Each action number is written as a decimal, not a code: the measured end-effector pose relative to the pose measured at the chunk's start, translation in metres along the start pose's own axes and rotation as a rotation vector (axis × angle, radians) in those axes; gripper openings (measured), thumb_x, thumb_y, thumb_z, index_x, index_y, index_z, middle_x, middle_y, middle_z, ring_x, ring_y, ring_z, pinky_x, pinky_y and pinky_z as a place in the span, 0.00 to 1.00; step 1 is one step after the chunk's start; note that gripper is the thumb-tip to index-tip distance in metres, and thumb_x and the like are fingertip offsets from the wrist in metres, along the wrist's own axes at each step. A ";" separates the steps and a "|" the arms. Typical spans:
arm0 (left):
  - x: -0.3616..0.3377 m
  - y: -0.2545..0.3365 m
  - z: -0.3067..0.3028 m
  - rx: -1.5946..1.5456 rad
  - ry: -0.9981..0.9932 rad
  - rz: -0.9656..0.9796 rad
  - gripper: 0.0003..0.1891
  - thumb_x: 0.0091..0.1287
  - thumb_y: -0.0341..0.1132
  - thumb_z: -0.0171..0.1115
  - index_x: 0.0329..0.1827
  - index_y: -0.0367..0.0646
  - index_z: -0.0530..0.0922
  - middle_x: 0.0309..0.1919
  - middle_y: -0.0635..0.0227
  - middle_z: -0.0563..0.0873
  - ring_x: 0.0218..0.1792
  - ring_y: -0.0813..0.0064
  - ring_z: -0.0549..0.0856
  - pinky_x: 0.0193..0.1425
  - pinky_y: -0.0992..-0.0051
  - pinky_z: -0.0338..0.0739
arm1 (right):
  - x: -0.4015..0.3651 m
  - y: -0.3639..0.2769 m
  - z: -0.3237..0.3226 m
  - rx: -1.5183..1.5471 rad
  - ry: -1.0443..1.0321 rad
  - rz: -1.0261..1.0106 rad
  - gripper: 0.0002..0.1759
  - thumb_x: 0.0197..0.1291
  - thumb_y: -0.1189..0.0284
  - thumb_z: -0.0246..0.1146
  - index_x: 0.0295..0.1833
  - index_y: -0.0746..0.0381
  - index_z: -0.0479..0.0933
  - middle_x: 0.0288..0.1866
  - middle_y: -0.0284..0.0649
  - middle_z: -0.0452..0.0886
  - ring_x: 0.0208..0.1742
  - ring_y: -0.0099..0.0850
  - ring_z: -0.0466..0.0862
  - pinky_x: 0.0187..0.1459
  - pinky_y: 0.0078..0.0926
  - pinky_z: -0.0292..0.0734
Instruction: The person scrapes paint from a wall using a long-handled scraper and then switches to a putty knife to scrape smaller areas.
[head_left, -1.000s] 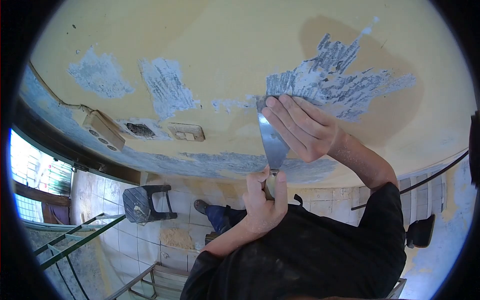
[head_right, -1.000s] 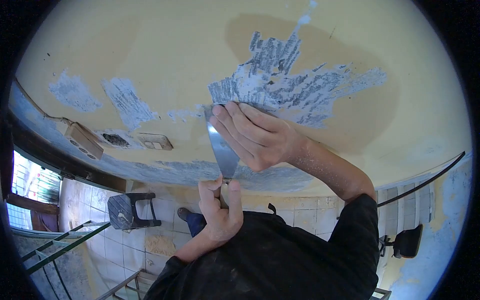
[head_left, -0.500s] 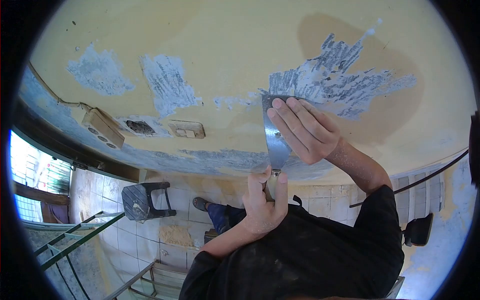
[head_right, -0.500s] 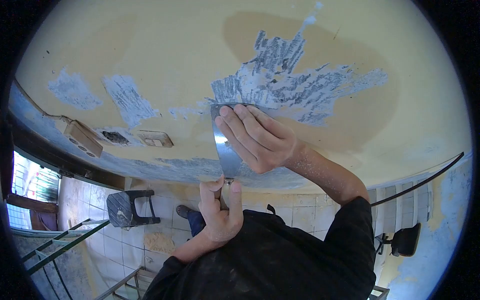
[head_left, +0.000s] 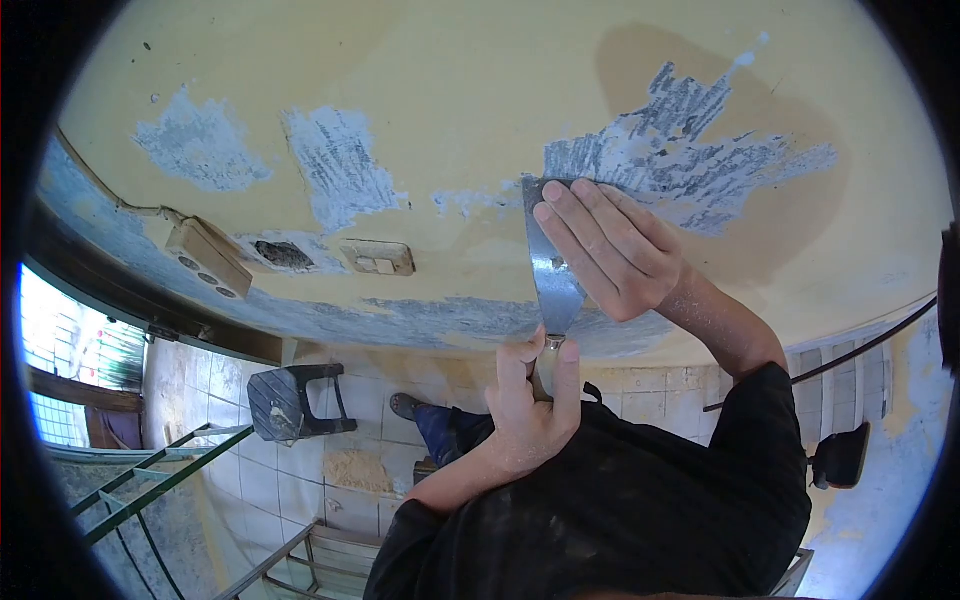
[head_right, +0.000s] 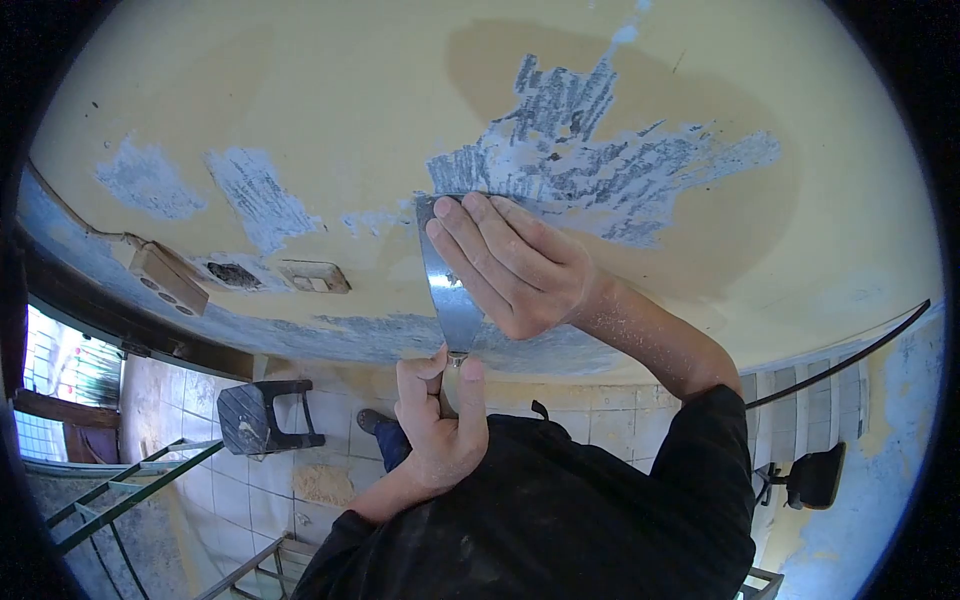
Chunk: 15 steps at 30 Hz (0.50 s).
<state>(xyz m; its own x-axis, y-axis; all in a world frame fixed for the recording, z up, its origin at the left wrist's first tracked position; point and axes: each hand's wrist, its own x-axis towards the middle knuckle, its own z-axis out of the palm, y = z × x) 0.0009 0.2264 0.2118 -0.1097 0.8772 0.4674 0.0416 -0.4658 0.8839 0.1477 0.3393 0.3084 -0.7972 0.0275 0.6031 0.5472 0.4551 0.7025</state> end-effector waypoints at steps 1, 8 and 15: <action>0.002 0.000 -0.001 -0.003 0.000 0.024 0.11 0.75 0.26 0.63 0.51 0.33 0.69 0.31 0.63 0.83 0.33 0.86 0.76 0.37 0.81 0.72 | 0.001 0.000 0.001 -0.006 -0.001 -0.008 0.13 0.62 0.77 0.66 0.51 0.69 0.88 0.53 0.44 0.90 0.58 0.36 0.85 0.59 0.29 0.85; 0.009 0.005 -0.014 0.009 -0.034 0.006 0.12 0.76 0.27 0.63 0.52 0.34 0.68 0.30 0.66 0.80 0.32 0.86 0.74 0.36 0.82 0.70 | 0.011 0.003 0.005 0.027 0.022 -0.023 0.14 0.62 0.76 0.66 0.51 0.70 0.87 0.52 0.45 0.90 0.58 0.36 0.85 0.60 0.29 0.84; 0.016 -0.004 -0.012 -0.088 0.073 0.110 0.14 0.72 0.27 0.69 0.49 0.30 0.72 0.24 0.64 0.81 0.24 0.86 0.76 0.26 0.81 0.69 | 0.024 0.005 0.006 0.038 0.021 -0.008 0.15 0.59 0.75 0.67 0.51 0.66 0.88 0.52 0.44 0.91 0.56 0.35 0.88 0.58 0.29 0.86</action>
<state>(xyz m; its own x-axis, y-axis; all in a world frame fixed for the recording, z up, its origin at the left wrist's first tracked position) -0.0133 0.2410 0.2157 -0.1812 0.8112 0.5560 -0.0300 -0.5696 0.8214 0.1302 0.3481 0.3240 -0.7958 0.0054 0.6056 0.5305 0.4884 0.6928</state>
